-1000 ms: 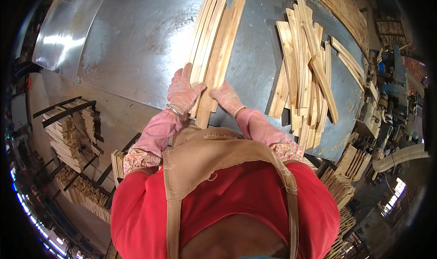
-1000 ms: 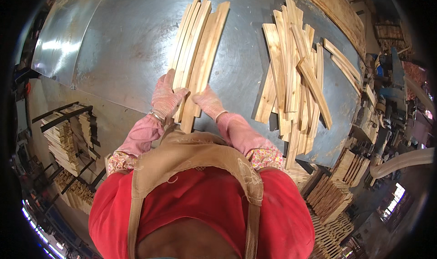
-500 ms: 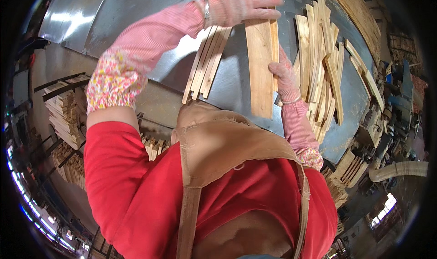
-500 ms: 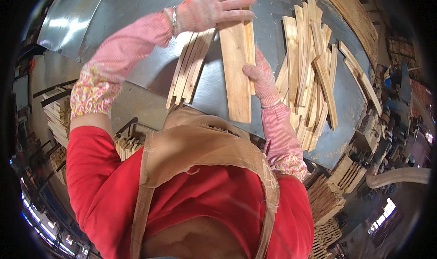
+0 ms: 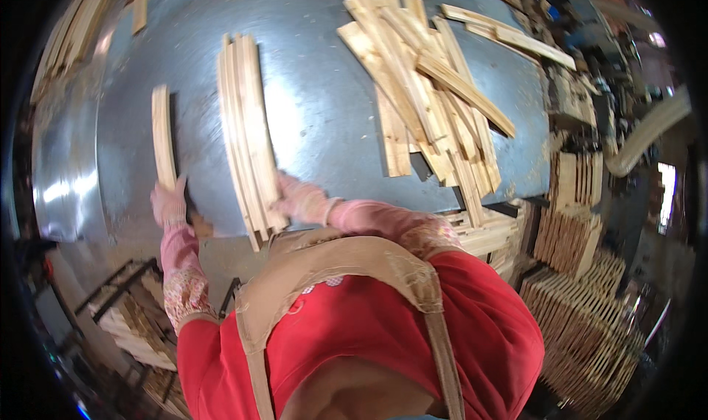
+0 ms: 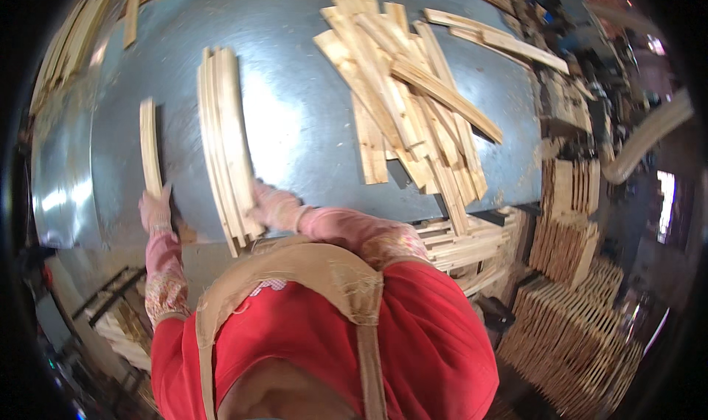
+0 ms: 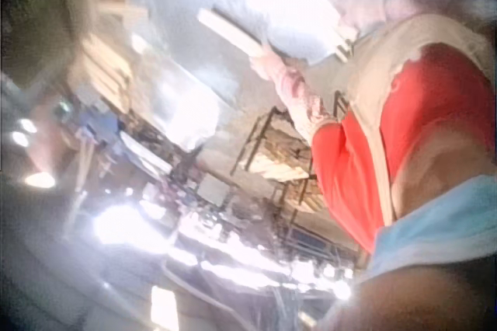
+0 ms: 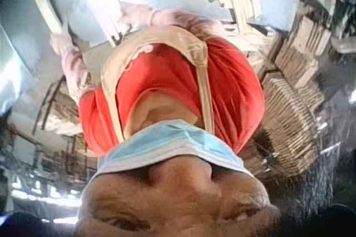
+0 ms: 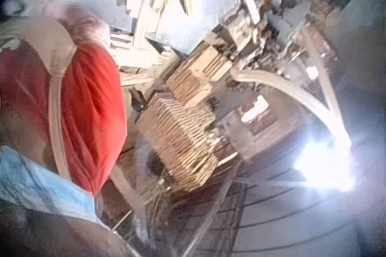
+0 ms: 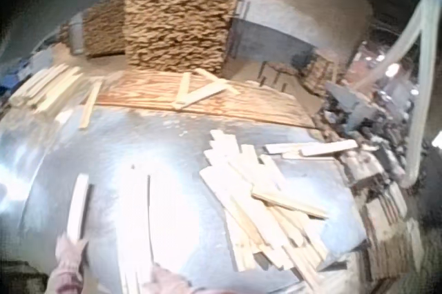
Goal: The person sorts and stacks thin wooden slats on a large metal table. They pick up individual pieces from a disorganized pile, align them, and place them into a neat stack.
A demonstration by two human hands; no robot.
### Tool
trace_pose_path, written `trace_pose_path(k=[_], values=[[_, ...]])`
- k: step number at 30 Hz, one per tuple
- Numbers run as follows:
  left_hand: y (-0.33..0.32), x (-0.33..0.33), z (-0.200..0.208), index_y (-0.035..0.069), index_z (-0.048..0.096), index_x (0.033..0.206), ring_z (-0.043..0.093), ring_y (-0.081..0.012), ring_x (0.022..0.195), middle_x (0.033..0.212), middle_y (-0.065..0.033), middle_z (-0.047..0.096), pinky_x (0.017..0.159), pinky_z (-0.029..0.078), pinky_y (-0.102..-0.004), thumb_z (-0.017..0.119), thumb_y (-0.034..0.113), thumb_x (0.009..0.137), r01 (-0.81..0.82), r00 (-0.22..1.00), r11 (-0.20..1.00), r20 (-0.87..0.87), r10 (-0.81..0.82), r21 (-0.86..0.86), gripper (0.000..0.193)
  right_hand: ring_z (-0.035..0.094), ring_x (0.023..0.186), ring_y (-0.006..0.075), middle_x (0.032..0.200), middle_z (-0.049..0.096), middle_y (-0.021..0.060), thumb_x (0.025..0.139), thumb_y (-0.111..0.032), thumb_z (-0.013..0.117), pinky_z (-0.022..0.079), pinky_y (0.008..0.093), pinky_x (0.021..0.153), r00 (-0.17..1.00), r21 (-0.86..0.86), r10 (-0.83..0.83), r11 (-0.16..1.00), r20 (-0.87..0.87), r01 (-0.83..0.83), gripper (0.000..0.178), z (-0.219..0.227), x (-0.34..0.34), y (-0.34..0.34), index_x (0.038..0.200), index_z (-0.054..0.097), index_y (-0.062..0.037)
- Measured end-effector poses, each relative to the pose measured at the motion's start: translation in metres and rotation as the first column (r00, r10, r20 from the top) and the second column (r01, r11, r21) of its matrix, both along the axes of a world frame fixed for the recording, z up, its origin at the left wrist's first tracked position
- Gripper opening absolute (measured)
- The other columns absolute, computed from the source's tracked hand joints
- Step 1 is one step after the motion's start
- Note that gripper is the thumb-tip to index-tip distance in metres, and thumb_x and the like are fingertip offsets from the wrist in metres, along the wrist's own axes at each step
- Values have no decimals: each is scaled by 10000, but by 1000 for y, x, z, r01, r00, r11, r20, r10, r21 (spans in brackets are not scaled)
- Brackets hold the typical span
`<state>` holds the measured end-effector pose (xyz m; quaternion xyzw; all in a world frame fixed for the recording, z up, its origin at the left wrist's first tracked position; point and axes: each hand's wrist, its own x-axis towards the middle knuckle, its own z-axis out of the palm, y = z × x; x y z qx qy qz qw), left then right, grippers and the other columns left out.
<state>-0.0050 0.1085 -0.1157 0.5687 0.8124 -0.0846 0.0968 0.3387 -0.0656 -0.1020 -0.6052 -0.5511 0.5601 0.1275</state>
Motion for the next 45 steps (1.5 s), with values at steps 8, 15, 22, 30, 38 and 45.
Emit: trace_pose_path(k=[8,15,22,30,38,45], values=[[-43,35,0,8,518,1542,533,-457,1413,1527,-286,553,1187,434,-524,716,521,980,279,937,897,106,-332,342,786,646,1278,368,1500,622,207,977,-194,665,494,425,1147,821,496,-515,794,245,351,645,54,229,-9,1596,514,-99],[-97,273,31,-85,587,1453,572,-442,1385,1453,-300,625,1206,427,-527,807,306,918,486,563,677,394,-727,553,697,546,1404,438,1536,568,223,853,-319,784,484,489,1175,459,181,-304,939,835,291,827,36,499,-59,1586,453,-128],[-167,489,64,-36,527,1550,645,-370,1332,1470,-274,645,1173,477,-445,708,502,990,468,101,863,959,-265,189,797,660,1264,432,1248,741,244,931,-511,689,510,496,1089,741,398,-530,837,413,377,680,54,448,-22,1444,628,-69],[-139,456,71,-22,690,1240,739,-246,869,997,-159,769,811,600,-401,774,486,921,184,536,982,841,-72,-33,606,520,1448,444,1502,605,290,945,-526,736,388,455,1232,576,513,-676,731,459,450,843,37,454,-52,1555,524,17],[-136,264,46,233,411,1663,321,-400,1569,1701,-203,345,1263,255,-571,834,471,843,146,973,983,-162,-163,-112,953,608,1371,412,1483,614,290,911,-373,768,467,417,1185,404,324,-643,717,651,618,858,61,453,-105,1597,464,43],[-134,197,26,141,278,1717,223,-436,1630,1759,-223,259,1320,196,-565,779,664,831,114,991,991,85,-108,-66,1144,641,1281,232,1488,630,187,965,-229,772,541,357,1061,634,82,-773,631,-4,771,804,67,282,-61,1647,412,1]])
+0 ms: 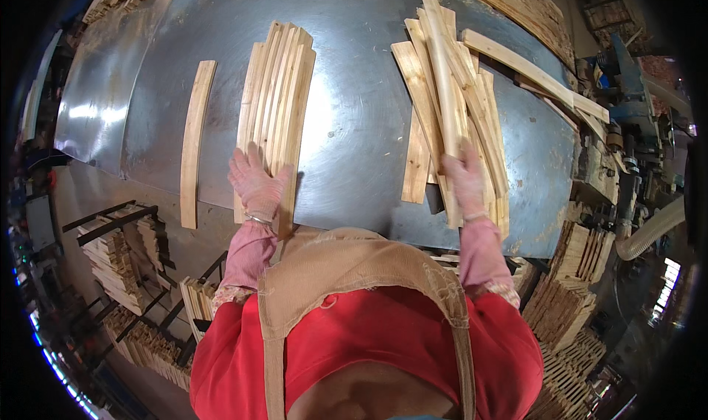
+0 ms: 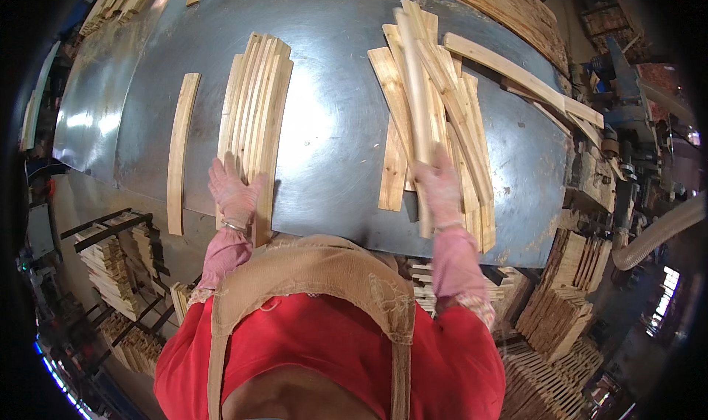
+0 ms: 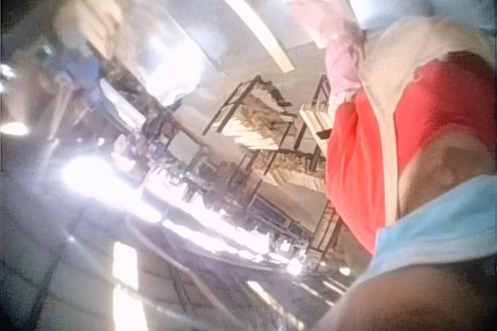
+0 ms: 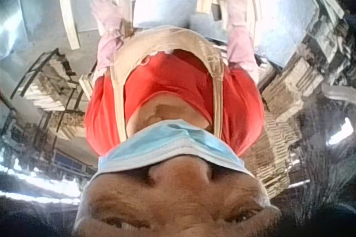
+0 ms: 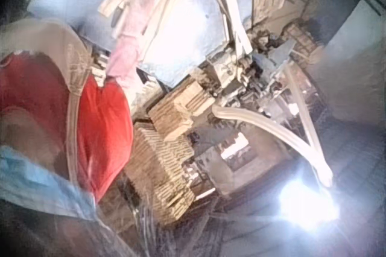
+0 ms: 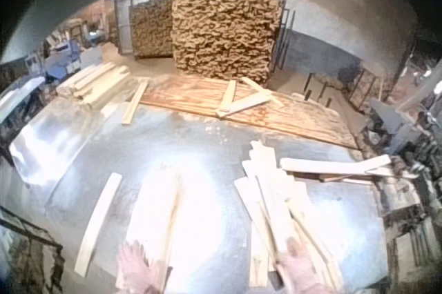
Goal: The person sorts and stacks thin wooden slats on a large metal table. They pick up individual pieces from a disorganized pile, align them, and place them into a neat stack.
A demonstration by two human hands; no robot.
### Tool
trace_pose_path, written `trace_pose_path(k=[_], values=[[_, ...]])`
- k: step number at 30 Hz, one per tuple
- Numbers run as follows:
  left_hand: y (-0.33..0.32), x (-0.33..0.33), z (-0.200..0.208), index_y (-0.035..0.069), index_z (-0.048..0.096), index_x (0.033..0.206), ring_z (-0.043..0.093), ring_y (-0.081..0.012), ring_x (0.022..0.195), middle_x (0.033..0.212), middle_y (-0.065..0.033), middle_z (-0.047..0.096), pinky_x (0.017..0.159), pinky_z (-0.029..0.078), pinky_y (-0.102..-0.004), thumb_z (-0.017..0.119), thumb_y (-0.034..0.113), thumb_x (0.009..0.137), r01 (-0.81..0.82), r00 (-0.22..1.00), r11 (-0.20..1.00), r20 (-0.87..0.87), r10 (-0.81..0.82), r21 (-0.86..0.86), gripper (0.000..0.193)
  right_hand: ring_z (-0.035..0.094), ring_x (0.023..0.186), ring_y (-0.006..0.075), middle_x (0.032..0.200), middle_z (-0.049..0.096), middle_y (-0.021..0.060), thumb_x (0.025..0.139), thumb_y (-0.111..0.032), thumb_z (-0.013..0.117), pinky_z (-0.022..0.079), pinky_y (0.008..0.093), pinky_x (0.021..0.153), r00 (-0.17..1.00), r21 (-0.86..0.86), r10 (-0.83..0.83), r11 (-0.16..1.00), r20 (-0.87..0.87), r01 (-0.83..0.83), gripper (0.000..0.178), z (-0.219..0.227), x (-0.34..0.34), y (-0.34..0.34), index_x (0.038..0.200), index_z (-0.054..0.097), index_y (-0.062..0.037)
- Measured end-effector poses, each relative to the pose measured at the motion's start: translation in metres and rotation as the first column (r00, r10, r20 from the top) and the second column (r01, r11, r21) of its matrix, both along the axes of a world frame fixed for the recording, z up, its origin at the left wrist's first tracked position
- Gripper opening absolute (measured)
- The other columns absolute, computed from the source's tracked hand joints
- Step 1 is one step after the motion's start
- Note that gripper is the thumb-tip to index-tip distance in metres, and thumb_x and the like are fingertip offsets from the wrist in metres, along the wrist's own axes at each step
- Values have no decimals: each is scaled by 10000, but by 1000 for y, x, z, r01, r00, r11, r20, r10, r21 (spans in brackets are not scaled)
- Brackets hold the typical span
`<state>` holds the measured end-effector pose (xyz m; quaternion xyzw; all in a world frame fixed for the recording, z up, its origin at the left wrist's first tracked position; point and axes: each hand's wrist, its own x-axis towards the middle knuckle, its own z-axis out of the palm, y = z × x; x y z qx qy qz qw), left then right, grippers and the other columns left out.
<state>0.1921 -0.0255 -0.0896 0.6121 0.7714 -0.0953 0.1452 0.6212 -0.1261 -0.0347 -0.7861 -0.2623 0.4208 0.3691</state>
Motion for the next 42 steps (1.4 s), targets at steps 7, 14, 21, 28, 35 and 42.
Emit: trace_pose_path(k=[7,14,21,28,35,42], values=[[48,-38,0,-62,607,1355,696,-307,1089,1237,-218,717,961,557,-428,721,261,965,-156,440,984,898,-6,83,520,659,1256,401,1300,694,251,1065,-241,554,518,453,1108,453,-47,804,507,386,-860,400,-143,-231,93,1384,639,-15],[29,-21,-18,158,373,1676,390,-473,1520,1721,-300,242,1223,412,-501,884,475,797,221,946,968,216,-243,118,1065,687,1178,435,1283,707,249,1041,-495,551,526,528,1039,647,-31,736,665,201,-746,589,-52,-213,104,1430,589,-54],[17,22,-1,210,276,1719,296,-443,1591,1766,-271,182,1261,382,-481,904,540,744,288,950,956,-110,-292,-47,1205,574,1357,386,1470,628,177,933,-501,698,490,478,1112,458,-196,153,979,876,47,748,-52,51,67,1517,557,-56],[15,22,3,250,286,1718,282,-432,1602,1781,-226,178,1262,385,-477,902,533,748,233,965,971,-106,-239,-60,1184,614,1343,392,1488,622,233,944,-453,688,513,505,1097,640,-428,441,884,629,-189,717,-20,98,71,1522,548,-52],[16,-6,-23,110,310,1712,340,-487,1558,1731,-344,221,1255,371,-495,851,601,761,412,911,907,-74,-406,88,1199,766,971,431,1056,774,270,946,-178,630,600,526,856,548,-189,347,927,761,-324,452,-89,126,92,1365,641,-7],[10,26,30,89,345,1683,290,-526,1567,1732,-336,198,1262,321,-561,860,574,766,319,945,947,64,-320,22,1159,694,1220,454,1273,720,306,872,-339,707,534,522,1052,606,-581,554,794,571,-179,774,-37,122,107,1556,483,-53]])
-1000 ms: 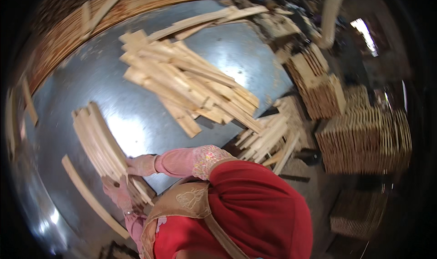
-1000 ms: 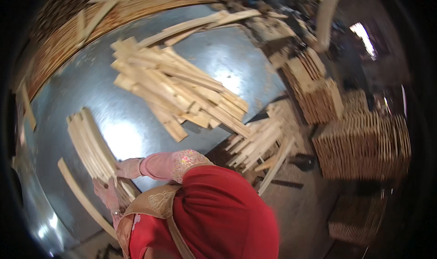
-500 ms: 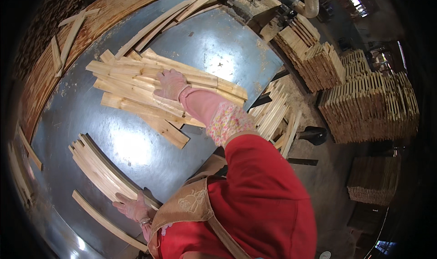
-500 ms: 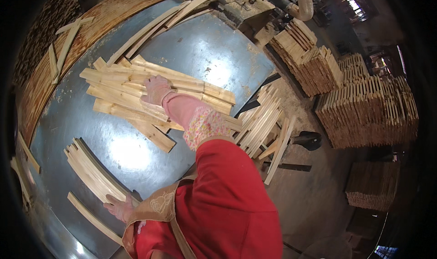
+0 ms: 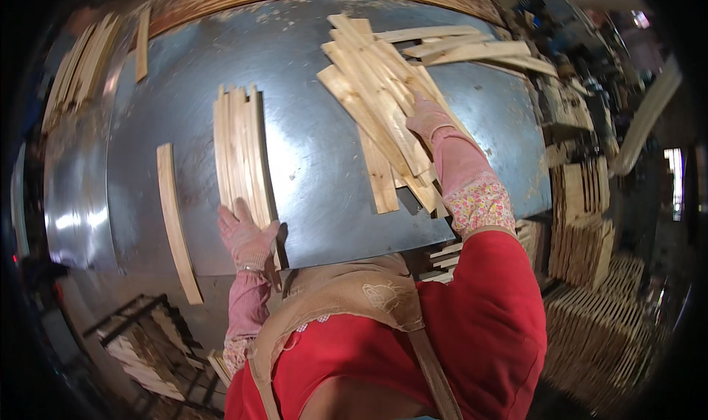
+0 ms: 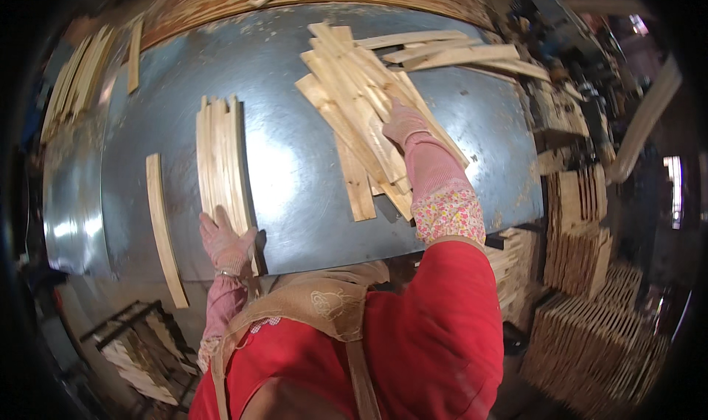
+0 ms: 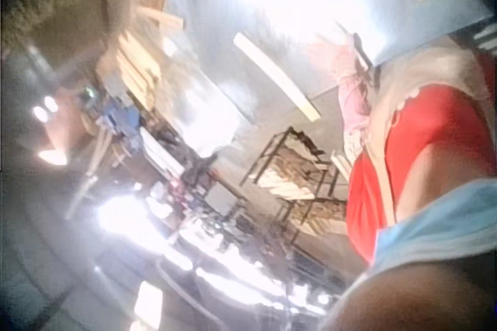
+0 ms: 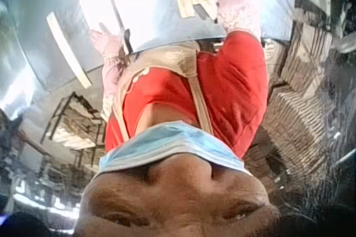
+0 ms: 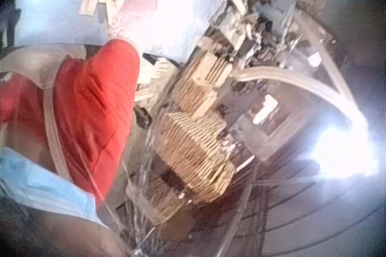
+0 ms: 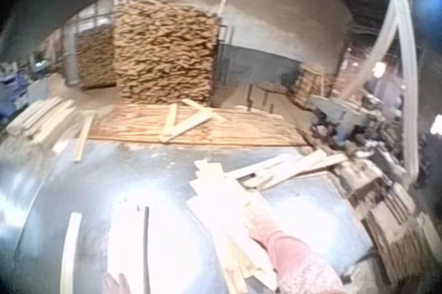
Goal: The person sorts and stacks thin wooden slats on a large metal table. They pick up individual pieces from a disorganized pile, align them, and place them into a neat stack.
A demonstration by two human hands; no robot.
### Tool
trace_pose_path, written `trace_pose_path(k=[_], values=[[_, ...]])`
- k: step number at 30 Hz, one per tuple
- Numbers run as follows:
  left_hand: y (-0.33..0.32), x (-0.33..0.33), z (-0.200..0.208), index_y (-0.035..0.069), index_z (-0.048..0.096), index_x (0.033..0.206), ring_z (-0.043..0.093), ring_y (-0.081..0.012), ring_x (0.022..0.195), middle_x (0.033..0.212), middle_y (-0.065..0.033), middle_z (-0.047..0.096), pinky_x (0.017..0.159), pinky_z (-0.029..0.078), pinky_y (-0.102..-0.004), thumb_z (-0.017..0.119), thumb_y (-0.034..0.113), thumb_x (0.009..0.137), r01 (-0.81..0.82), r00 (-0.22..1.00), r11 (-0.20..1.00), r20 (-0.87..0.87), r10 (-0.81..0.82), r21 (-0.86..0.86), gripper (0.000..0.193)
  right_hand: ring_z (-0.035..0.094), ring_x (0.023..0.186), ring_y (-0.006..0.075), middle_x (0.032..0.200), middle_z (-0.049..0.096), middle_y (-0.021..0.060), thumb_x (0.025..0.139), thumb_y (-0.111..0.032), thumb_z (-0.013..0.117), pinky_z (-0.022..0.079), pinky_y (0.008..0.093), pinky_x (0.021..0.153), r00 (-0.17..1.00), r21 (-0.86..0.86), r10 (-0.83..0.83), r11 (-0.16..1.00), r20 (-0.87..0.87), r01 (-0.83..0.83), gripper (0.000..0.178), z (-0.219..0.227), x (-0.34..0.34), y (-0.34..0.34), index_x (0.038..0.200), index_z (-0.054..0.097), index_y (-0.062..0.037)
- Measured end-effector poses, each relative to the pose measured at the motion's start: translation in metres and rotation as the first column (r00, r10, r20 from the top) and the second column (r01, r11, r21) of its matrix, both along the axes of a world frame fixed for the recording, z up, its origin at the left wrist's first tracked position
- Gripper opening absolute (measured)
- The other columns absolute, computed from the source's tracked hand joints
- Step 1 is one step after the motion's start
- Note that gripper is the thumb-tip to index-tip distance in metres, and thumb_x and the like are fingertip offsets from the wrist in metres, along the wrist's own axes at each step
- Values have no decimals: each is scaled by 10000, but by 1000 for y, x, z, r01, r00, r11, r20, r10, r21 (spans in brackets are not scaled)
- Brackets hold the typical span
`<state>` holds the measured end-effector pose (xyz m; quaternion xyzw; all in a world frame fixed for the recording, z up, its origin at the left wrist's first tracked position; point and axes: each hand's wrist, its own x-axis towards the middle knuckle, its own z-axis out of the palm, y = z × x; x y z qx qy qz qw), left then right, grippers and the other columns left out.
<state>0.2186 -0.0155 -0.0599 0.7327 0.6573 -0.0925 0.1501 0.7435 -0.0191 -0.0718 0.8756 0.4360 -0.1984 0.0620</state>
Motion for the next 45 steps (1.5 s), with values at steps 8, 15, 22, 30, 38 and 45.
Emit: trace_pose_path(k=[8,15,22,30,38,45], values=[[-6,-8,4,135,329,1708,256,-532,1589,1756,-315,191,1284,278,-570,833,597,788,-41,999,999,26,42,-23,1146,698,1179,458,1195,748,288,974,-270,558,533,494,1058,987,388,-81,912,-142,131,492,27,-40,-4,1421,660,-92],[-4,-15,-13,136,351,1703,240,-547,1591,1748,-326,208,1286,228,-619,784,773,754,-63,994,998,93,62,11,1223,720,1082,335,1335,696,168,977,-171,592,614,442,905,796,241,566,821,-216,-518,252,-48,-325,-58,1154,751,-86],[-4,-23,-13,115,328,1707,246,-535,1587,1748,-322,204,1288,208,-619,761,735,810,-59,998,998,-27,60,13,1173,672,1179,416,1293,704,229,878,-347,751,528,520,1034,911,544,239,740,337,-396,626,-39,-218,-27,1419,616,-61],[-3,-15,-6,95,335,1698,236,-521,1590,1746,-315,193,1286,241,-599,809,637,819,-49,998,999,39,48,4,1136,666,1209,442,1277,692,276,858,-374,754,529,510,1071,990,342,-47,940,132,-1,726,-22,-97,-20,1499,569,-88],[0,-13,-1,109,289,1722,195,-509,1615,1765,-329,145,1298,209,-584,788,676,834,-58,998,996,-16,58,-63,1166,709,1138,434,1243,730,202,938,-390,693,567,516,990,989,253,-62,967,132,27,572,-13,-120,-21,1469,580,-209],[-1,-18,-27,138,279,1729,182,-509,1620,1774,-305,150,1307,174,-608,755,710,843,-48,999,999,-13,48,-19,1157,714,1164,413,1217,735,264,1093,-323,507,601,532,989,807,36,292,947,-514,-320,490,-31,-392,-67,1448,603,0]])
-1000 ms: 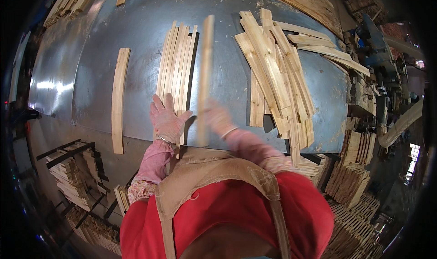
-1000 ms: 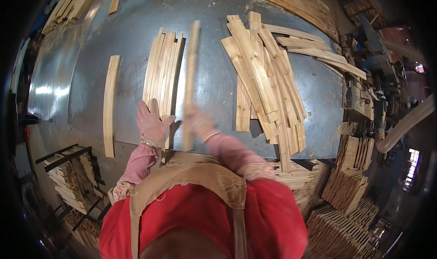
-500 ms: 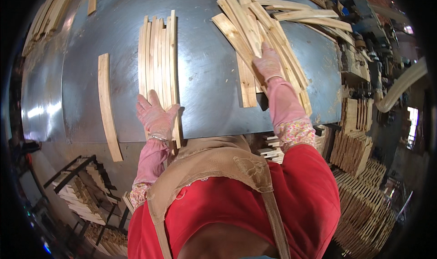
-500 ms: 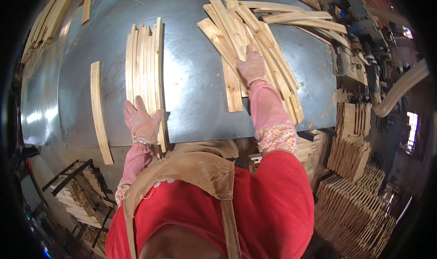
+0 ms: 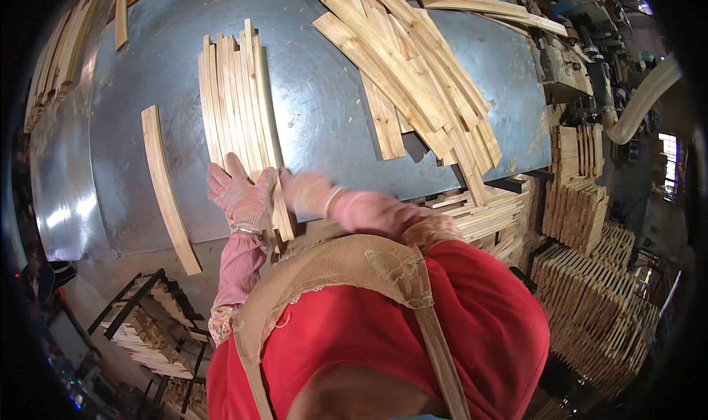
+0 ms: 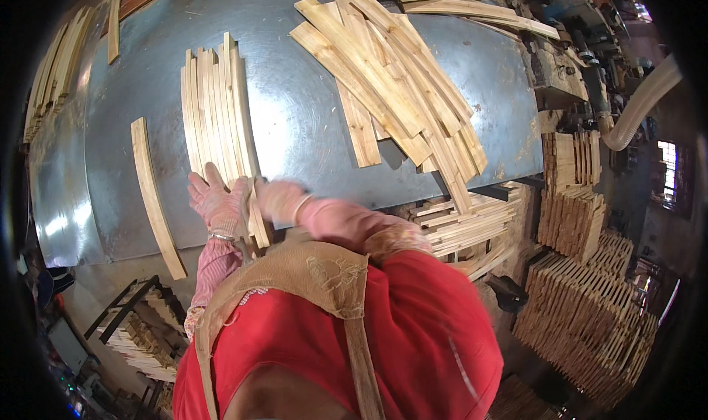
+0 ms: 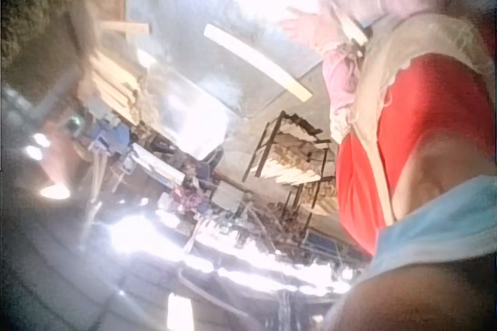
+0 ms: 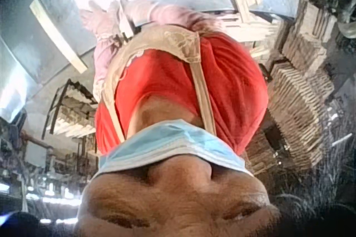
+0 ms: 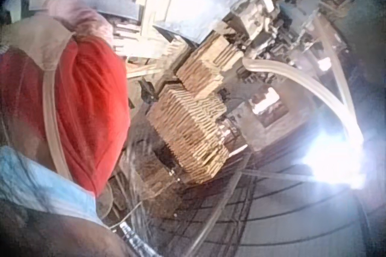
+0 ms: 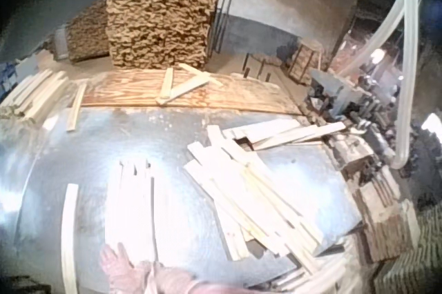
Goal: The person sorts and stacks thin wooden slats on a large metal table. They pick up individual pieces from a disorganized pile, align them, and place them into a neat stack.
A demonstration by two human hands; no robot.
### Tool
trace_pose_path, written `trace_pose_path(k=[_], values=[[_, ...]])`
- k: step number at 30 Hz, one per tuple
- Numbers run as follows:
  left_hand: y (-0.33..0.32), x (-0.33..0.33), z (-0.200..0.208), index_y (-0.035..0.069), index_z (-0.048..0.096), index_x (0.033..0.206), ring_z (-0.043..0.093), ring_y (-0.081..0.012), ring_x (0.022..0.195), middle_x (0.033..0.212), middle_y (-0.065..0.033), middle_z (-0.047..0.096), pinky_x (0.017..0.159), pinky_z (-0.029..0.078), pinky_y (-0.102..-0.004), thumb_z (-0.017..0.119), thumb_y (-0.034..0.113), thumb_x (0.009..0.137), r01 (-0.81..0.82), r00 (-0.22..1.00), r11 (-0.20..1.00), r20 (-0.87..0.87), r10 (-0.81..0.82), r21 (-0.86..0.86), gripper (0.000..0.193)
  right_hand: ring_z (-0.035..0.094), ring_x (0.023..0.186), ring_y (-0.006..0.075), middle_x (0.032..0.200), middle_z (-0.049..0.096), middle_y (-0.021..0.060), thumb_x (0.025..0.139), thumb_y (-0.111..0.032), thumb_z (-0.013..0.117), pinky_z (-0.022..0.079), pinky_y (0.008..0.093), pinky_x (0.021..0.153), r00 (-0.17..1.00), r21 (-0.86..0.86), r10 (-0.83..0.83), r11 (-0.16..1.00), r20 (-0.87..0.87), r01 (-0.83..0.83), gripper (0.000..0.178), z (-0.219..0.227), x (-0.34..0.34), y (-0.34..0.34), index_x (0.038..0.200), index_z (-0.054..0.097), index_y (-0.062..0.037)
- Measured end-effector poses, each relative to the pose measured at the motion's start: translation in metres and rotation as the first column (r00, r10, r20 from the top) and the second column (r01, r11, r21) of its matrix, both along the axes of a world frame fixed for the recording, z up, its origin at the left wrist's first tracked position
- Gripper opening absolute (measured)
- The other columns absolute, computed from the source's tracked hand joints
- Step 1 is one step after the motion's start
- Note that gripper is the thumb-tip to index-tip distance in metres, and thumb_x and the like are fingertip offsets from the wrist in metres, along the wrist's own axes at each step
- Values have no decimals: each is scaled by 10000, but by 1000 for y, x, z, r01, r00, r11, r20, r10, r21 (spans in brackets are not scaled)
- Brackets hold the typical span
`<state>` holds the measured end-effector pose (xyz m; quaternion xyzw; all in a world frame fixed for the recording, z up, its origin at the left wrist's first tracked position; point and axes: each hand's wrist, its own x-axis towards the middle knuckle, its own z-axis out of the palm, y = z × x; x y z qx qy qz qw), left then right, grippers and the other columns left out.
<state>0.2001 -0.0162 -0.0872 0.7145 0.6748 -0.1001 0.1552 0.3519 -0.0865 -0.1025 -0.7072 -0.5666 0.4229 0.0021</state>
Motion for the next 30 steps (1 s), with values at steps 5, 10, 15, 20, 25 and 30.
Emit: trace_pose_path(k=[5,10,15,20,25,30], values=[[1,-8,7,127,296,1720,193,-512,1617,1767,-313,156,1309,193,-590,741,702,854,15,997,1000,-76,-15,-11,1131,693,1189,419,1240,732,243,991,-283,619,534,458,1049,942,445,-143,895,305,-9,445,9,115,14,1287,697,39],[8,-25,10,91,420,1648,371,-480,1552,1740,-242,304,1205,417,-538,756,557,912,-11,977,998,212,-1,55,934,663,1229,429,1312,692,270,873,-487,797,515,507,1073,733,482,-511,829,449,283,798,-8,313,7,1499,584,-40],[33,-72,-36,72,485,1584,582,-434,1388,1567,-242,550,1147,478,-494,720,479,982,-308,798,947,516,311,-95,764,640,1318,394,1429,657,271,881,-436,824,500,432,1119,842,369,-534,799,73,475,875,32,218,26,1571,509,1],[46,-87,-46,20,516,1545,662,-388,1302,1396,-225,698,1116,494,-453,682,468,1021,-291,643,923,664,383,-251,710,543,1450,402,1569,562,250,1050,-569,596,373,438,1275,988,-285,-87,957,-127,47,821,50,32,38,1649,407,-40],[45,-86,-19,6,548,1523,656,-343,1309,1409,-223,690,1132,475,-424,642,487,1052,-300,649,926,663,374,-228,679,587,1395,383,1449,648,242,1010,-490,648,455,470,1201,959,396,60,902,279,-172,696,-38,69,8,1556,556,-69],[50,-93,-48,-33,553,1514,648,-336,1317,1416,-244,681,1139,466,-412,593,491,1075,-308,520,902,740,427,-304,685,591,1333,431,1484,624,159,897,-465,757,454,527,1157,662,512,-293,844,690,-160,795,-51,262,14,1585,496,-162]])
